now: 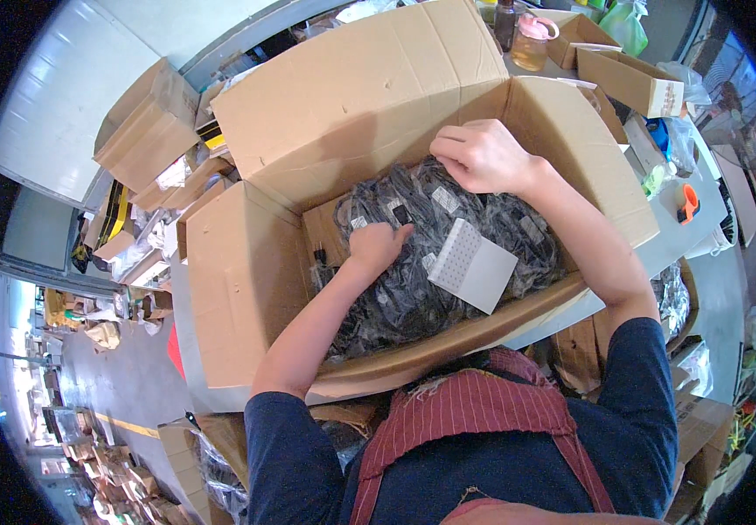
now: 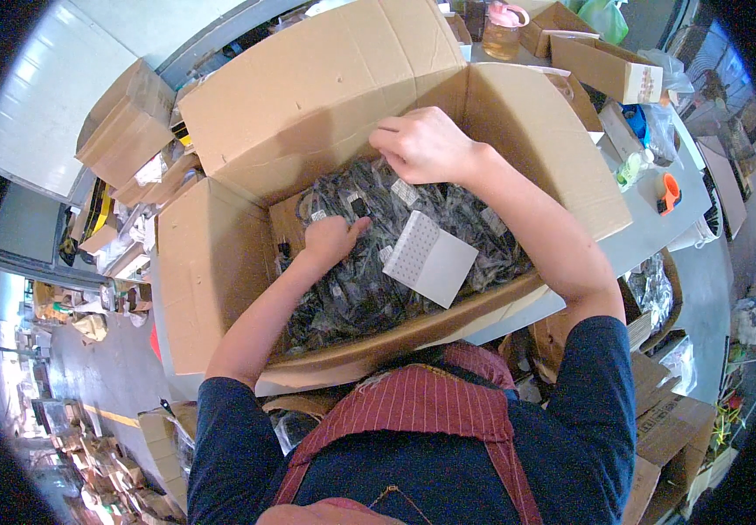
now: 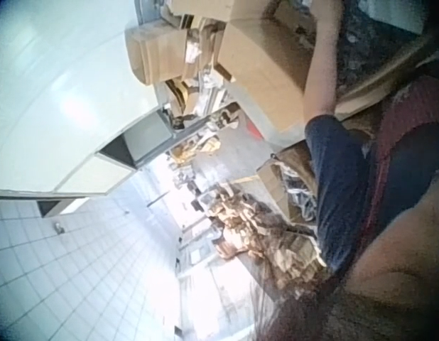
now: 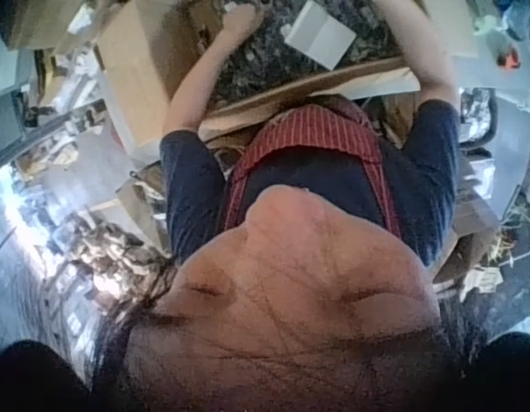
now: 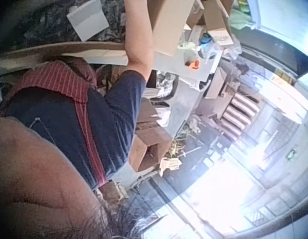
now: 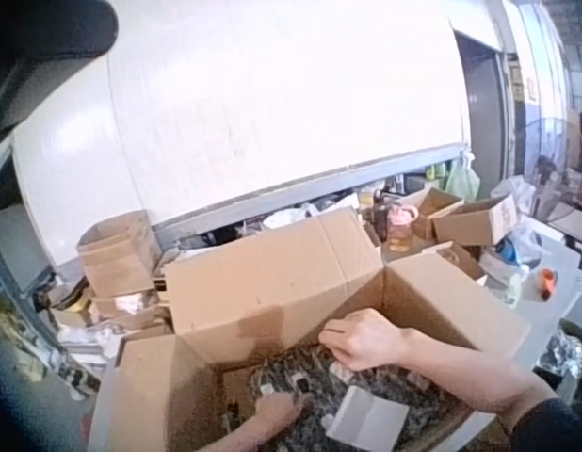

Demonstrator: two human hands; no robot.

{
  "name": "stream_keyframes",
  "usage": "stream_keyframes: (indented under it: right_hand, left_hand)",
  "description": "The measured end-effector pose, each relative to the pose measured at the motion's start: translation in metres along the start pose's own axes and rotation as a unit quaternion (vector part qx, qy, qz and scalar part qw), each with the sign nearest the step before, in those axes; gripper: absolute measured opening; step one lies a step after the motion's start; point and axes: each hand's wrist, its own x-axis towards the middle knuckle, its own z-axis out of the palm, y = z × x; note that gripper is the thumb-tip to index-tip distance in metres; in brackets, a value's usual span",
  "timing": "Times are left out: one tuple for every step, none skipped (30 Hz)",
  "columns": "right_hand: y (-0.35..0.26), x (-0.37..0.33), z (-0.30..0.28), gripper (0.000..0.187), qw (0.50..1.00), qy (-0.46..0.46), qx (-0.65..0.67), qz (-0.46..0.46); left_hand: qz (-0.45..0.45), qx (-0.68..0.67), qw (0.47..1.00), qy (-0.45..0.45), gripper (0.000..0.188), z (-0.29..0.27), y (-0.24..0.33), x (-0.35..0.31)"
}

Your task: The person handles a sheet of adhesive pads and several power cables in plastic bags from a large cardboard box. They place the items into adjacent boxes and remove a cardboard divider from the main container.

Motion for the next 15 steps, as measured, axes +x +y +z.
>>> stream_keyframes:
  right_hand:
    - [0.0, 0.0, -0.001, 0.01, 1.0, 0.006, 0.0, 0.007]
    - [-0.001, -0.001, -0.003, 0.01, 1.0, 0.013, -0.001, 0.013]
    - [-0.001, -0.001, -0.003, 0.01, 1.0, 0.014, 0.0, 0.015]
    - [-0.002, 0.0, -0.003, 0.01, 1.0, 0.025, 0.002, 0.016]
    - [-0.003, 0.001, -0.004, 0.01, 0.999, 0.035, 0.004, 0.017]
    - [-0.004, 0.001, -0.004, 0.01, 0.999, 0.037, 0.003, 0.017]
    - [-0.006, 0.003, -0.003, 0.011, 1.0, 0.021, 0.003, 0.014]
    - [-0.007, 0.002, -0.002, 0.011, 1.0, 0.003, 0.0, 0.016]
    - [-0.009, 0.002, 0.0, 0.011, 1.0, 0.004, -0.003, 0.016]
    - [-0.009, 0.0, 0.003, 0.011, 0.999, 0.004, 0.027, 0.026]
    - [-0.01, -0.003, 0.004, 0.01, 0.998, 0.003, 0.055, 0.039]
    - [-0.011, -0.006, 0.003, 0.009, 0.995, 0.0, 0.075, 0.059]
    - [-0.013, -0.003, 0.003, 0.009, 0.996, -0.001, 0.074, 0.053]
    - [-0.015, 0.0, 0.004, 0.009, 0.992, -0.014, 0.092, 0.084]
    - [-0.016, 0.002, 0.005, 0.009, 0.987, -0.027, 0.109, 0.114]
  left_hand:
    - [0.061, 0.055, 0.995, 0.061, 0.066, 0.0, 0.0, 0.001]
    - [0.121, 0.109, 0.979, 0.123, 0.062, -0.001, 0.0, 0.001]
    - [0.123, 0.11, 0.979, 0.121, 0.062, -0.001, 0.001, 0.002]
    - [0.124, 0.107, 0.971, 0.174, 0.061, 0.001, 0.0, 0.004]
    - [0.125, 0.103, 0.96, 0.228, 0.061, 0.002, -0.001, 0.005]
    - [0.126, 0.104, 0.96, 0.229, 0.061, 0.009, -0.003, 0.007]
    - [0.079, 0.086, 0.979, 0.166, 0.059, 0.02, -0.009, 0.008]
    - [0.036, 0.065, 0.992, 0.1, 0.059, 0.024, -0.006, 0.007]
    - [0.038, 0.066, 0.992, 0.102, 0.059, 0.028, -0.003, 0.005]
    - [0.024, 0.023, 0.995, 0.091, 0.059, 0.029, 0.006, 0.002]
    - [0.012, -0.021, 0.997, 0.078, 0.06, 0.023, 0.018, -0.002]
    - [0.031, -0.057, 0.995, 0.075, 0.051, 0.016, 0.026, -0.006]
    - [0.029, -0.059, 0.995, 0.08, 0.051, 0.018, 0.022, -0.006]
    - [0.093, -0.102, 0.984, 0.117, 0.044, 0.022, 0.016, -0.003]
    - [0.156, -0.144, 0.965, 0.153, 0.037, 0.027, 0.011, -0.001]
